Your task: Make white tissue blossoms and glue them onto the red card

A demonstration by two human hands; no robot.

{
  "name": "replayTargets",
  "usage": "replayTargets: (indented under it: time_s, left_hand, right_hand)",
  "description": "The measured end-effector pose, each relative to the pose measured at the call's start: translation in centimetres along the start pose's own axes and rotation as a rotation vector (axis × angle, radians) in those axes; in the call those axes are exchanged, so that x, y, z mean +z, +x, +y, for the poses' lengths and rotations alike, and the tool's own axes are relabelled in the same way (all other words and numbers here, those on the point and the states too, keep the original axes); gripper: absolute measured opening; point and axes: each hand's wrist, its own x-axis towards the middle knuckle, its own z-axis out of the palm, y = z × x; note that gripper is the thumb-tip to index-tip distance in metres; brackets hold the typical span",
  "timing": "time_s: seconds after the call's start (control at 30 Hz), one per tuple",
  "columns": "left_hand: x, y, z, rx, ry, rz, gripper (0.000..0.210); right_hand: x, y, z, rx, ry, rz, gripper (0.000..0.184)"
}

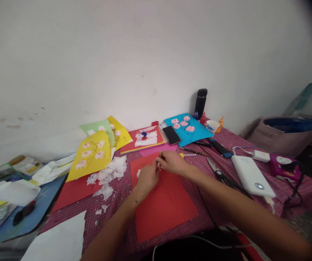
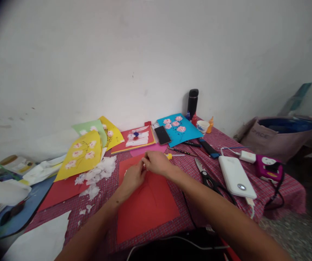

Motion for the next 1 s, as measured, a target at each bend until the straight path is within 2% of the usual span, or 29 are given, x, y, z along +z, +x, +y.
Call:
replayTargets:
  time_s: [0.5,1.0]
  left_hand:
    - [-0.3,-0.2,0.3,-0.020,0.000,-0.001,0.027]
    - [-0.5,-0.3,0.1,0.039,-0.016,0.015,0.033]
  right_hand:
    - [0.3,0.8,-0.1,0.013,-0.073,-0.056,0.026]
    - [0.2,-0.4,0.2,0.037,0.045,0.050,0.021]
